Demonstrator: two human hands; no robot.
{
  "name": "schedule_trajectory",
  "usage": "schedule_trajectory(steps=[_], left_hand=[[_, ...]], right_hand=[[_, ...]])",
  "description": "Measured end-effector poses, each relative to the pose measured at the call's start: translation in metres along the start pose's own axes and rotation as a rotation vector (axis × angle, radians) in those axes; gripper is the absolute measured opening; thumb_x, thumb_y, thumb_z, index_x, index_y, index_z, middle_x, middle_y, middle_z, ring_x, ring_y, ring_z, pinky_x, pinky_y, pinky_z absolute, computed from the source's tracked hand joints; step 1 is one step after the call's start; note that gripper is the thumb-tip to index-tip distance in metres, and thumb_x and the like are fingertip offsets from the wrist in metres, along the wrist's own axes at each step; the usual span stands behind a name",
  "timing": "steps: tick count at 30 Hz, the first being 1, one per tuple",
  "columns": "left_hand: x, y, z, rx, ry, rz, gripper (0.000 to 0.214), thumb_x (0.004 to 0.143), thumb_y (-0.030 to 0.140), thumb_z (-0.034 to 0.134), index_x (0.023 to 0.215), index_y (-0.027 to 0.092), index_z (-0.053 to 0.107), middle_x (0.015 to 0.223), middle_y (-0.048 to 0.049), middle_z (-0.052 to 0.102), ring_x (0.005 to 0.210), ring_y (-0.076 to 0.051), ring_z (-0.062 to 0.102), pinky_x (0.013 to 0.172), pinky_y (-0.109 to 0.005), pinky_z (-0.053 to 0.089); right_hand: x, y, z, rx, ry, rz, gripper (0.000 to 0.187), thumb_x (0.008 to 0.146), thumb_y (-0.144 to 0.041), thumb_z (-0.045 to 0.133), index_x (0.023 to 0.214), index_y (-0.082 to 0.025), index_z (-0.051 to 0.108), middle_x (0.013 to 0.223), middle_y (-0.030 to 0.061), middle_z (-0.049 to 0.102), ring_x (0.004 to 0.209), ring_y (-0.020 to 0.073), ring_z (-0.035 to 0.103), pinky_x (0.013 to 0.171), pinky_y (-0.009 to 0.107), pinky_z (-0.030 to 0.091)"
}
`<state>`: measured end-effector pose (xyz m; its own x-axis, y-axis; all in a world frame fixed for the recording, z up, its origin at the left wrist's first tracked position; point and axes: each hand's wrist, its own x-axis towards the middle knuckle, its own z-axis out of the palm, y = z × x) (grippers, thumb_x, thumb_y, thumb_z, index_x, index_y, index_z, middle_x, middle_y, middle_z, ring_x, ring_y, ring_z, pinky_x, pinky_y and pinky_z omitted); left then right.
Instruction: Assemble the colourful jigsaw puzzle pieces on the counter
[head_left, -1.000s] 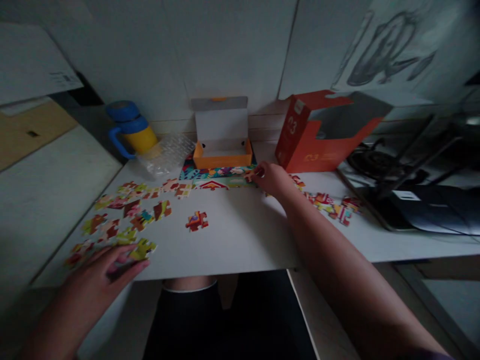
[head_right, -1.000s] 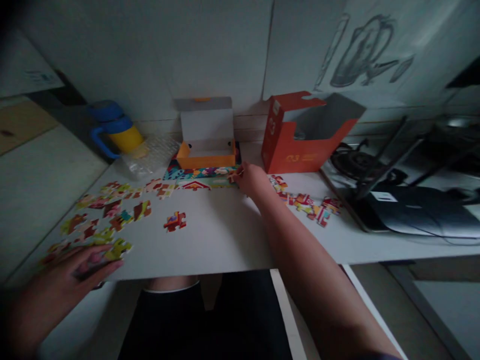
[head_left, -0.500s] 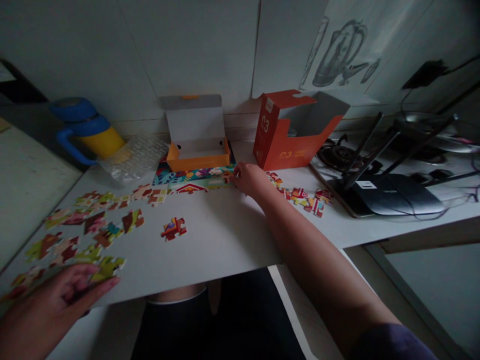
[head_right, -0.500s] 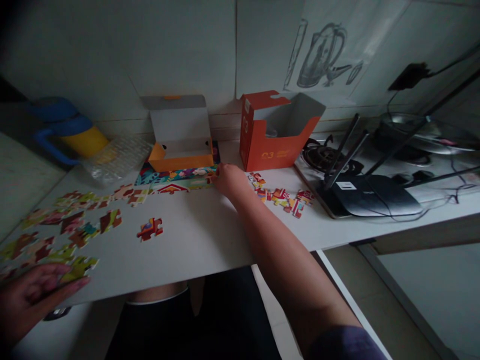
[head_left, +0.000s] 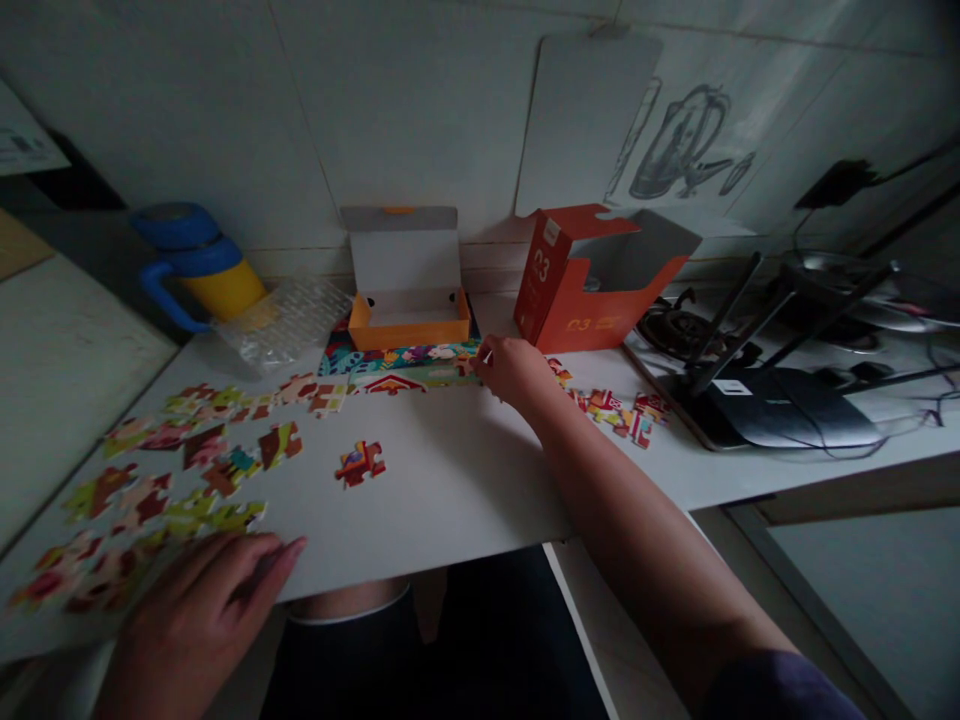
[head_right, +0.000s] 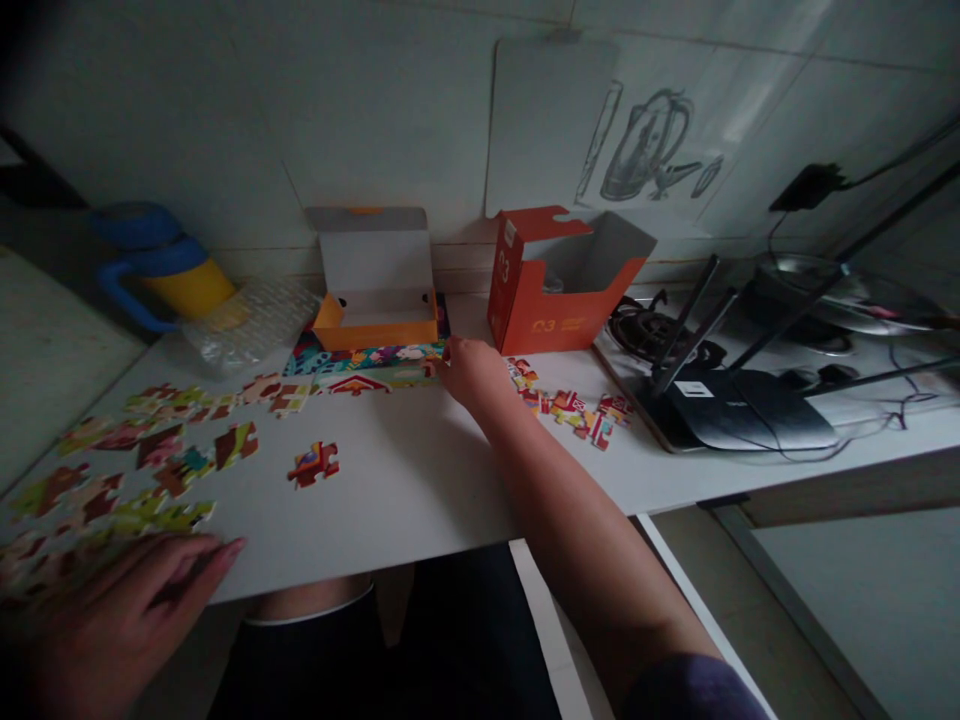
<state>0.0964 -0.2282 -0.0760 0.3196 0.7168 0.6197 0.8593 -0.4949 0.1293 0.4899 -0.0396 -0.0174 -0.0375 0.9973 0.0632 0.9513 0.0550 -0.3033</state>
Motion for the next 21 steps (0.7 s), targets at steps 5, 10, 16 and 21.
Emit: schedule_trajectory(steps=[5,10,16,21], left_hand=[[0.004,0.026,0.017,0.029,0.023,0.113,0.021,0.105,0.026,0.073,0.086,0.022,0.064,0.075,0.0021,0.069,0.068,-0.016,0.065,0.074,-0.033,0.047],[-0.014,0.026,0.021,0.047,0.072,0.029,0.037,0.103,0.019,0.072,0.072,0.023,0.053,0.066,0.001,0.059,0.062,-0.017,0.055,0.067,-0.035,0.04],[-0.023,0.025,0.023,0.038,0.085,0.013,0.031,0.1,0.014,0.073,0.077,0.023,0.054,0.068,0.0007,0.06,0.064,-0.017,0.055,0.067,-0.035,0.04],[-0.019,0.028,0.022,0.064,0.106,0.025,0.031,0.098,0.012,0.072,0.077,0.023,0.052,0.069,-0.0003,0.062,0.062,-0.018,0.054,0.064,-0.036,0.036]], right_hand=[[-0.022,0.003,-0.013,-0.073,0.006,0.02,0.031,0.106,-0.047,0.062,0.117,-0.023,0.077,0.098,0.0112,0.083,0.087,0.0257,0.076,0.076,0.033,0.049],[-0.09,0.06,-0.026,-0.248,0.088,0.089,0.031,0.106,-0.048,0.058,0.109,-0.022,0.073,0.109,0.011,0.081,0.088,0.0266,0.075,0.074,0.035,0.047],[-0.159,0.156,-0.024,-0.387,0.141,0.464,0.062,0.102,-0.072,0.047,0.117,-0.018,0.074,0.113,0.0212,0.077,0.096,0.0379,0.076,0.074,0.046,0.053],[-0.168,0.189,-0.011,-0.305,0.146,0.493,0.076,0.097,-0.085,0.044,0.118,-0.019,0.074,0.117,0.0253,0.075,0.109,0.0439,0.074,0.088,0.054,0.058]])
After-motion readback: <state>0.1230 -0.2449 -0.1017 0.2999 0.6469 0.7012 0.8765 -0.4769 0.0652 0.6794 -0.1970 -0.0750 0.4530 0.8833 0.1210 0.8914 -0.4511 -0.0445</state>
